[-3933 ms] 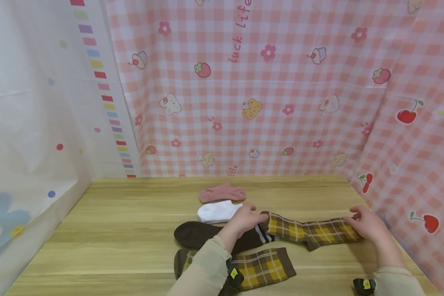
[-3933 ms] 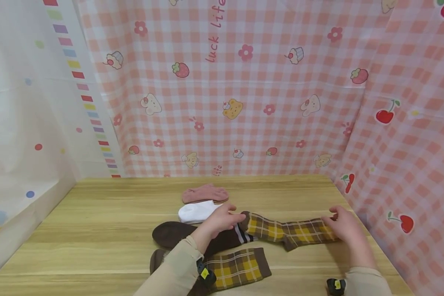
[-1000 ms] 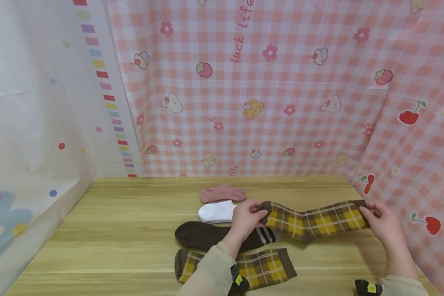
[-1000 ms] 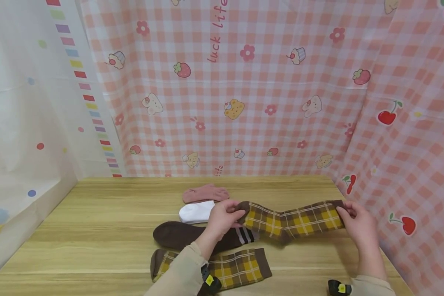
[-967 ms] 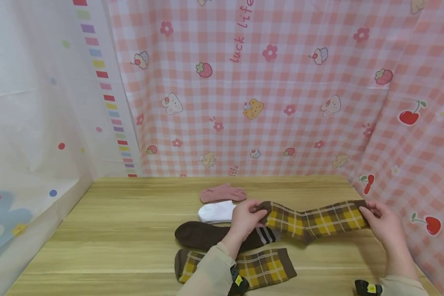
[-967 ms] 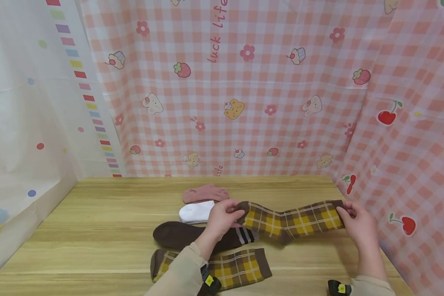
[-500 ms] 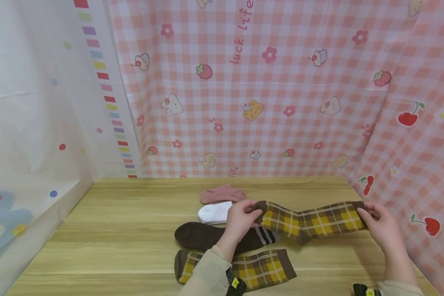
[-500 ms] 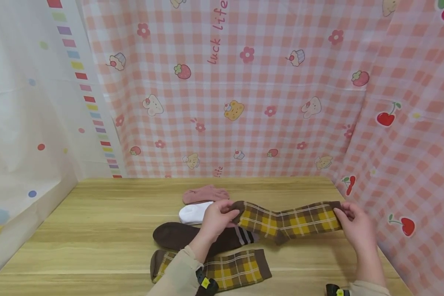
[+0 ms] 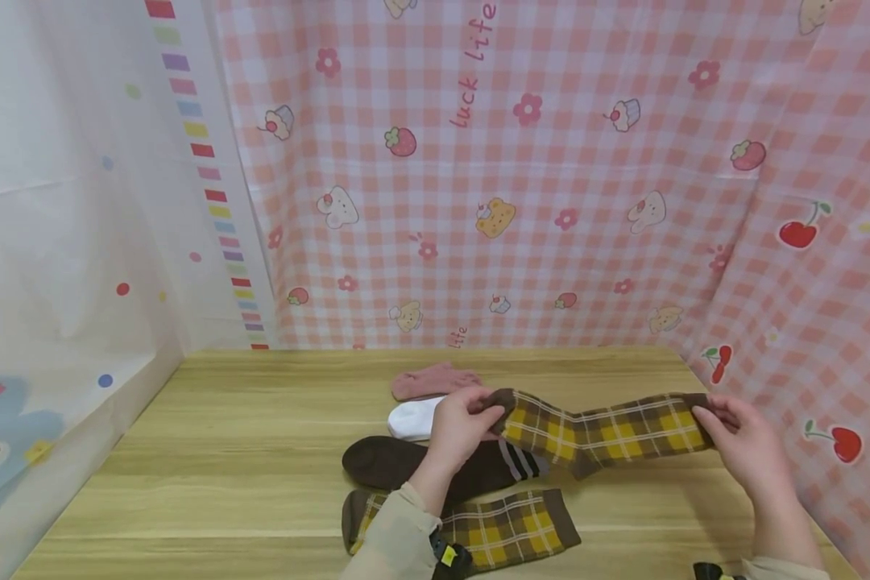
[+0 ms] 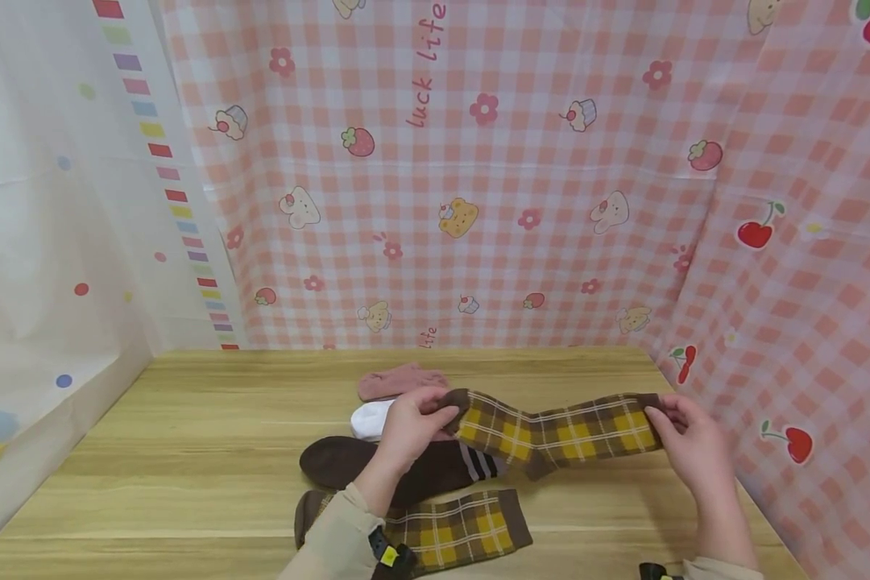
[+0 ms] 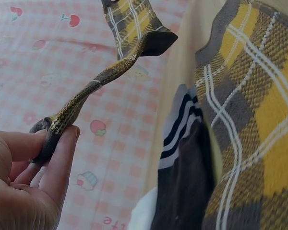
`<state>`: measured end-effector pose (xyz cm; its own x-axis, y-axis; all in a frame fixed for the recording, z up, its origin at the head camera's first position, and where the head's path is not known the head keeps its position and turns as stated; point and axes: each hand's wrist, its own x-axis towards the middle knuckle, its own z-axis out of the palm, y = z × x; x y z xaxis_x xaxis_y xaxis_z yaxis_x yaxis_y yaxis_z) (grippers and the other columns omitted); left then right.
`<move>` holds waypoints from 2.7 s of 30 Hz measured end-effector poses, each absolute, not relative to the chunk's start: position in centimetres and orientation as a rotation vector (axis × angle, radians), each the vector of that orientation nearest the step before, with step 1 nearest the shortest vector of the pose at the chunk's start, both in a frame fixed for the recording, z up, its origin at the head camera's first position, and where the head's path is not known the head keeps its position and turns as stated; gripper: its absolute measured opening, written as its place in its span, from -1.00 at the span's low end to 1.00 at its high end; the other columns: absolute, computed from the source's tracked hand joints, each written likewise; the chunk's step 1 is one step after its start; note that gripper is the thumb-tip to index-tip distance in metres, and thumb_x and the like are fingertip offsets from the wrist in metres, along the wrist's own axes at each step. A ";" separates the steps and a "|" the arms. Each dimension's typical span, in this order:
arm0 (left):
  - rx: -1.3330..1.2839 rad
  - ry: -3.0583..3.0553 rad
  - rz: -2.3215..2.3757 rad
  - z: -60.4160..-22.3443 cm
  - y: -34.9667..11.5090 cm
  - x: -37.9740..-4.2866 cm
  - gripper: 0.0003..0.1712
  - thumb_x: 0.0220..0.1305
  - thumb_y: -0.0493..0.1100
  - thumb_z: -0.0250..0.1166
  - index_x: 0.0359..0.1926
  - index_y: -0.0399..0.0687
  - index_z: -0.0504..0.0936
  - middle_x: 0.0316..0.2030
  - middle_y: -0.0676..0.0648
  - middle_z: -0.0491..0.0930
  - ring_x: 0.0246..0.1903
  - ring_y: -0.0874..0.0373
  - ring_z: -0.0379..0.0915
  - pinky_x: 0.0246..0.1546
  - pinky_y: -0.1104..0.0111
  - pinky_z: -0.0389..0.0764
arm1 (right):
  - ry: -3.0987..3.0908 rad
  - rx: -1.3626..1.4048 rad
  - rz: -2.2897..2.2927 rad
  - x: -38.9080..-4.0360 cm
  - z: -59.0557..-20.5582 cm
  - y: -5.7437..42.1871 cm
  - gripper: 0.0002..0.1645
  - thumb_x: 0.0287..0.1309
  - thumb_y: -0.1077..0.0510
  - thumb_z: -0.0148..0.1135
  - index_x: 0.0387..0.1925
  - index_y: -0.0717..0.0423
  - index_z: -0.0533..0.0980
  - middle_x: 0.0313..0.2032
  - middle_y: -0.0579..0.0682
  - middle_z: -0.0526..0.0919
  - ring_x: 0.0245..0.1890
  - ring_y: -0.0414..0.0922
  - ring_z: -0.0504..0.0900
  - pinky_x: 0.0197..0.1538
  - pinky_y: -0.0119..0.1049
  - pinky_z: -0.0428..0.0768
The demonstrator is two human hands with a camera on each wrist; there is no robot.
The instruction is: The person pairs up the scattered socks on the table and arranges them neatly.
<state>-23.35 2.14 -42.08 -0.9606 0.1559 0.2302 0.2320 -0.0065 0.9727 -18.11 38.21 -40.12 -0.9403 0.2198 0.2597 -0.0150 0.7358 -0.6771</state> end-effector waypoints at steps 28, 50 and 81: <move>-0.630 -2.194 -1.990 -40.6 -4.2 -22.3 -0.77 0.31 -0.37 0.28 -0.02 -0.35 0.66 -0.17 -0.32 0.68 -0.28 -0.06 0.67 -0.38 0.17 0.71 | -2.425 0.172 1.002 -17.6 -39.3 33.4 -0.74 0.31 0.30 0.23 -0.08 0.46 0.53 -0.17 0.29 0.60 -0.27 -0.65 0.38 -0.27 -0.75 0.42; -0.559 -2.251 -1.993 -39.4 -7.4 -21.4 -0.81 0.30 -0.39 0.29 -0.08 -0.26 0.70 -0.11 -0.20 0.68 -0.40 0.14 0.61 -0.41 0.31 0.68 | -2.430 0.246 0.995 -17.1 -38.8 30.5 -0.86 0.27 0.32 0.27 -0.15 0.29 0.58 -0.25 0.13 0.69 -0.29 -0.53 0.51 -0.31 -0.64 0.52; -0.284 -2.315 -1.983 -39.8 -12.3 -18.7 -0.75 0.20 -0.44 0.35 -0.07 -0.42 0.65 -0.23 -0.30 0.70 -0.39 0.10 0.65 -0.44 0.30 0.70 | -2.401 0.428 1.052 -16.7 -39.5 27.3 -0.82 0.14 0.40 0.35 -0.23 0.16 0.59 -0.40 -0.10 0.64 -0.50 -0.33 0.51 -0.49 -0.41 0.51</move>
<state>-18.70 -12.26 -39.78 -0.9796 0.0882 0.1803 0.1917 0.1453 0.9706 -16.65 27.32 -39.49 -0.8356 -0.0900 0.5419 -0.4593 0.6557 -0.5992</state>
